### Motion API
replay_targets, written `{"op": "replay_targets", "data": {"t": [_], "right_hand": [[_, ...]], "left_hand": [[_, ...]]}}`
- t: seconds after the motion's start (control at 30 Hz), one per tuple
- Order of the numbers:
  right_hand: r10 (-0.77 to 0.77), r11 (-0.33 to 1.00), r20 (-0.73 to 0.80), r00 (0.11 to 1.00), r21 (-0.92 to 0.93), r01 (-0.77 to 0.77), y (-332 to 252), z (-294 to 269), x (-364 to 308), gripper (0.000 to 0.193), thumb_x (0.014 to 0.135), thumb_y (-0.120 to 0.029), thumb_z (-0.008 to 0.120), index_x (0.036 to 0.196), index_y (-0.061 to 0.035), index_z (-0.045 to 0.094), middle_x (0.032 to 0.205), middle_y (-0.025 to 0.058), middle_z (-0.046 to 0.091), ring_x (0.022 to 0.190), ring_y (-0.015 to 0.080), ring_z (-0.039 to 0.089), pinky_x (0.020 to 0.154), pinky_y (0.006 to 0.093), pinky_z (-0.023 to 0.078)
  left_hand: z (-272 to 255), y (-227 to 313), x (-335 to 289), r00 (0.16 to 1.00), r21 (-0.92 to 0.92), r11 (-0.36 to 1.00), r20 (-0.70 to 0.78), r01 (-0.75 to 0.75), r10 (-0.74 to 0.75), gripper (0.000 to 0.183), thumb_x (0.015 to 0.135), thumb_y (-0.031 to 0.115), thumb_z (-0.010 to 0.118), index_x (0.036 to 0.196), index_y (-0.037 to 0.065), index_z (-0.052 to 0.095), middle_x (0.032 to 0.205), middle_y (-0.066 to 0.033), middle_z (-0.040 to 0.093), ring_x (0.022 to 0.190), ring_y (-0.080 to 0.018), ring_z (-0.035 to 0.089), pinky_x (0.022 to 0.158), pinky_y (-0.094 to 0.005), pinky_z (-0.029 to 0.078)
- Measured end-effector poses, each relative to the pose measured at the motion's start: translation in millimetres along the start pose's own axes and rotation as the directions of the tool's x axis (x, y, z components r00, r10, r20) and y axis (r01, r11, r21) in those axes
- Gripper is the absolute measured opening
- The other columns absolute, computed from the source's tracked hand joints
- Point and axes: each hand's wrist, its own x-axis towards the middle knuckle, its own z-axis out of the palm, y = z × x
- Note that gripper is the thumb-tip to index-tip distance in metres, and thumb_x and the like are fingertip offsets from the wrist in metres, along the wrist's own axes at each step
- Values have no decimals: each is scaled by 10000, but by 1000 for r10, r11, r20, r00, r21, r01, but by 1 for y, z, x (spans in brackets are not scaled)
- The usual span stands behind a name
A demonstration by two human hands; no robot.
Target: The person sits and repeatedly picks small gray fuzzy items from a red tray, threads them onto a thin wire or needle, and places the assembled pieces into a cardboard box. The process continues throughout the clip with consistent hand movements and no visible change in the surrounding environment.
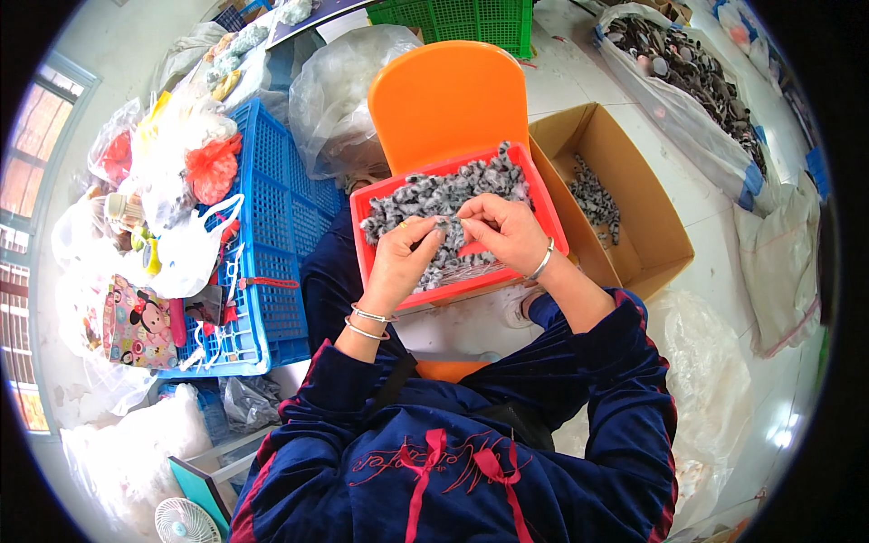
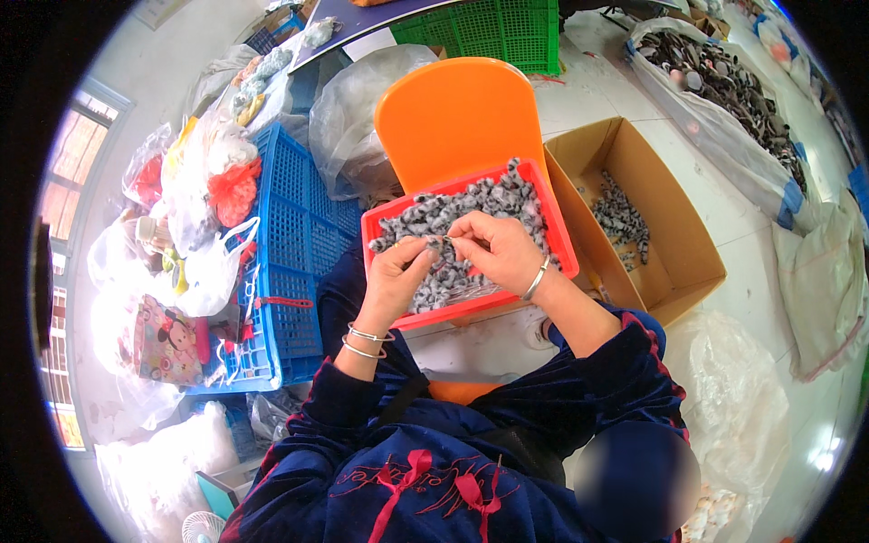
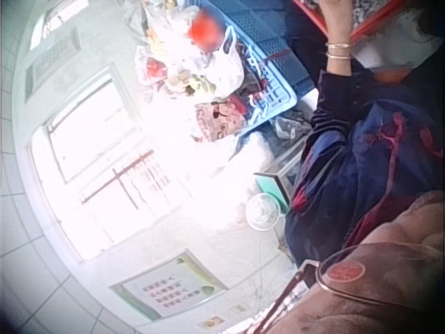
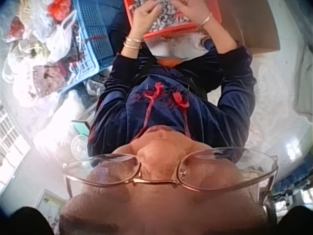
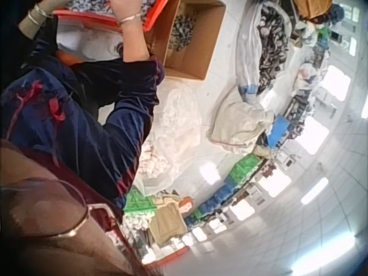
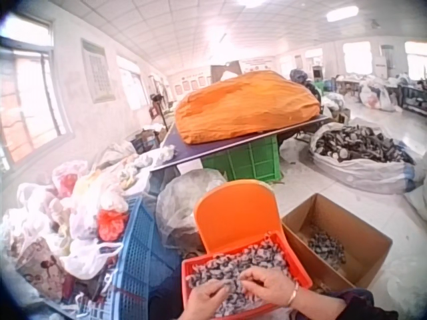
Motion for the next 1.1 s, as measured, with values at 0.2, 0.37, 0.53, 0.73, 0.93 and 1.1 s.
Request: {"op": "replay_targets", "data": {"t": [0.2,0.37,0.53,0.73,0.93,1.1], "right_hand": [[-224,875,48,973,-429,223,-10,-8,-1,57,875,-103,638,888,-48,629,793,76,606,693,222,620,616,337,488],[-237,831,85,968,-498,247,-11,-7,-3,77,867,-158,639,884,-83,634,837,79,571,728,276,610,625,368,485],[-211,780,118,970,-578,240,-9,-7,-4,91,883,-195,618,881,-107,639,855,58,571,749,270,621,632,376,496],[-223,729,122,967,-638,249,-8,-5,-5,101,884,-222,615,882,-124,640,865,52,568,763,275,625,634,385,505],[-193,706,143,971,-667,238,-8,-5,-5,111,887,-237,608,884,-130,639,872,48,570,765,273,626,636,389,510],[-140,672,197,970,-701,240,-8,-6,-5,115,887,-239,602,895,-133,646,884,40,577,768,272,630,653,396,517]], "left_hand": [[1,3,-2,997,122,990,45,-70,65,204,866,31,648,1060,-27,672,843,-45,606,774,-119,568,697,-238,453],[1,5,-2,992,185,975,53,-120,112,190,843,27,675,1028,-18,678,820,-101,620,773,-195,606,721,-284,482],[1,15,-3,992,237,964,71,-120,106,190,838,30,673,1022,-19,677,840,-108,623,788,-218,618,730,-291,487],[-2,16,-4,990,303,944,104,-127,100,203,840,50,662,1029,-20,674,873,-124,630,811,-270,629,740,-319,494],[-3,18,-4,989,346,930,125,-124,85,199,845,67,651,1026,-12,676,891,-131,631,830,-302,634,738,-343,495],[-2,19,-6,986,347,930,149,-118,70,194,843,67,649,1019,-10,679,882,-137,633,828,-312,635,733,-351,495]]}}
